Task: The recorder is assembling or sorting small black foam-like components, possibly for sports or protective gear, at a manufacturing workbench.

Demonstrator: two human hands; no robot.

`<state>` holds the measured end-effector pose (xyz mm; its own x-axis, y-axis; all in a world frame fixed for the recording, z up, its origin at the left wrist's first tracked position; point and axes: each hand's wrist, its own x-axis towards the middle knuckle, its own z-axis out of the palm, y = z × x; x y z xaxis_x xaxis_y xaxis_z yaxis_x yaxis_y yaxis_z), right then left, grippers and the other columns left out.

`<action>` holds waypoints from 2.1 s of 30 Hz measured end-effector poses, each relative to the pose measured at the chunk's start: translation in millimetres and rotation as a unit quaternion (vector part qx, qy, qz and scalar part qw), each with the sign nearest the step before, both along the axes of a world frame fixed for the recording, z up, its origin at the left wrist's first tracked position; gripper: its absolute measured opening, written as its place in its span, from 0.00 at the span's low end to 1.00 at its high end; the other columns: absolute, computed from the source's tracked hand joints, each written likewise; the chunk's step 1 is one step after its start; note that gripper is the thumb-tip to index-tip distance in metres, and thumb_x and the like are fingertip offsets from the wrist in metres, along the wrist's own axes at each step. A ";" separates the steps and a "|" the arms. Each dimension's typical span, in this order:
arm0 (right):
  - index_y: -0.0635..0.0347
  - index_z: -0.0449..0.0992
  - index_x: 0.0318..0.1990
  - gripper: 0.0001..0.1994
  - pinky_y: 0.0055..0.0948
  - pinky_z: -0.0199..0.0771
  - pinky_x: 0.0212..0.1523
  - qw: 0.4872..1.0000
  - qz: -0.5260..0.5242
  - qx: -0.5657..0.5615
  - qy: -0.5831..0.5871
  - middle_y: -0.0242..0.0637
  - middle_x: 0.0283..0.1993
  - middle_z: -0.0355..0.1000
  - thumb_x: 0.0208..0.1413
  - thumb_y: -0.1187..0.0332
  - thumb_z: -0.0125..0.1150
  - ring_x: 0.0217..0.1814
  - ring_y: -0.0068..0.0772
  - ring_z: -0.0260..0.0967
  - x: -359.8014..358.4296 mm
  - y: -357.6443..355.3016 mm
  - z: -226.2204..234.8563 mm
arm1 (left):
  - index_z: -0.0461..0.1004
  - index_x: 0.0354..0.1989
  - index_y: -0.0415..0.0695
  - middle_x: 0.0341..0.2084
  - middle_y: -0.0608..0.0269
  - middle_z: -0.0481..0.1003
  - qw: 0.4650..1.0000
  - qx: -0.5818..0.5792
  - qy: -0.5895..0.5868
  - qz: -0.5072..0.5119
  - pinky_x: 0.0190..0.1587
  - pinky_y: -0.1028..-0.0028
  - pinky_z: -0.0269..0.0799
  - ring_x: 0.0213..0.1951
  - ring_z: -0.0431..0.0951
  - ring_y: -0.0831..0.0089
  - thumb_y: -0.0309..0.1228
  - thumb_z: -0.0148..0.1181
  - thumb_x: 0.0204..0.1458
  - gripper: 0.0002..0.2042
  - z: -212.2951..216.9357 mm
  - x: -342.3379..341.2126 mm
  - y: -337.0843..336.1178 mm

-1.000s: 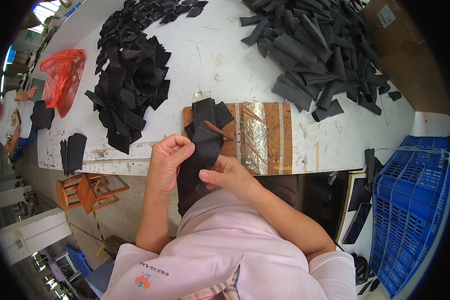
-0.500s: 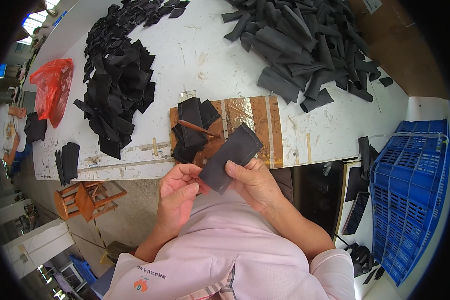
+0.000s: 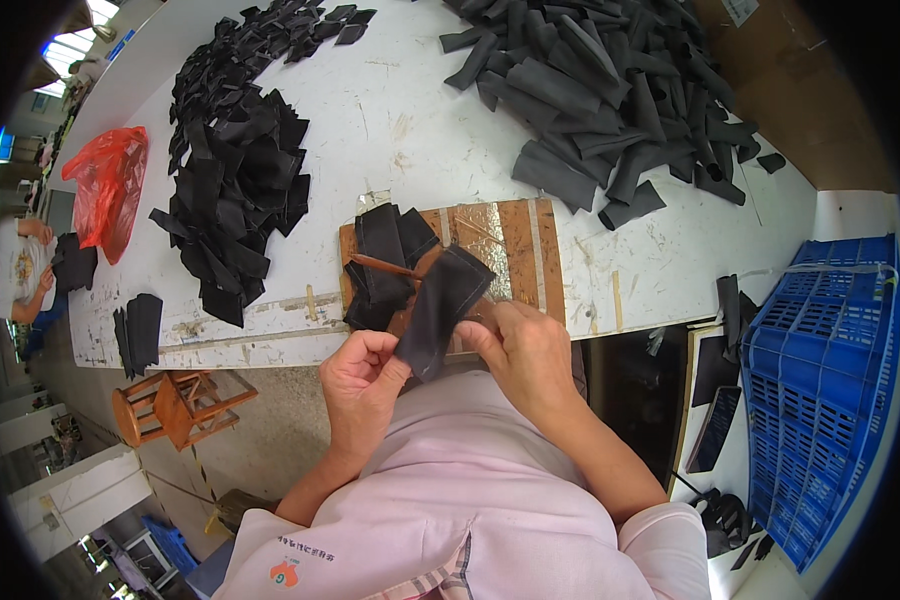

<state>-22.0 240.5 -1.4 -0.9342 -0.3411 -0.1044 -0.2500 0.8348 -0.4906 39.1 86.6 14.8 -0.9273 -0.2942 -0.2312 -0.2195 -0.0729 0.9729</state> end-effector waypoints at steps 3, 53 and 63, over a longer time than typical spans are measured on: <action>0.63 0.71 0.28 0.17 0.20 0.64 0.22 0.916 0.048 -0.376 -0.134 0.34 0.23 0.65 0.40 0.58 0.65 0.22 0.25 0.64 2.1 -3.3 22.3 | 0.70 0.29 0.36 0.20 0.68 0.71 0.997 -0.065 0.028 -0.017 0.24 0.83 0.64 0.23 0.69 0.85 0.21 0.57 0.45 0.04 -2.0 -1.8 1.6; 0.59 0.69 0.27 0.07 0.17 0.59 0.32 0.587 0.020 -0.681 -0.437 0.29 0.32 0.62 0.48 0.67 0.58 0.32 0.19 0.58 -5.3 -29.7 8.9 | 0.62 0.45 0.35 0.28 0.64 0.70 0.876 0.449 -0.013 -0.176 0.19 0.88 0.57 0.19 0.64 0.87 0.14 0.50 0.40 0.19 39.9 -11.0 -15.7; 0.65 0.67 0.26 0.05 0.18 0.60 0.29 0.867 0.102 -0.481 -0.082 0.32 0.31 0.65 0.46 0.74 0.57 0.30 0.18 0.58 -30.6 -34.1 68.9 | 0.66 0.36 0.38 0.30 0.62 0.70 0.980 0.148 0.135 0.002 0.16 0.87 0.57 0.16 0.63 0.86 0.19 0.48 0.50 0.06 48.2 -26.1 -5.0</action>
<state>-52.6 206.3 67.5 -0.8438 -0.5000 0.1950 -0.2057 -0.0343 -0.9780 13.0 81.6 63.0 -0.9654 -0.2550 -0.0545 0.0429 -0.3614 0.9314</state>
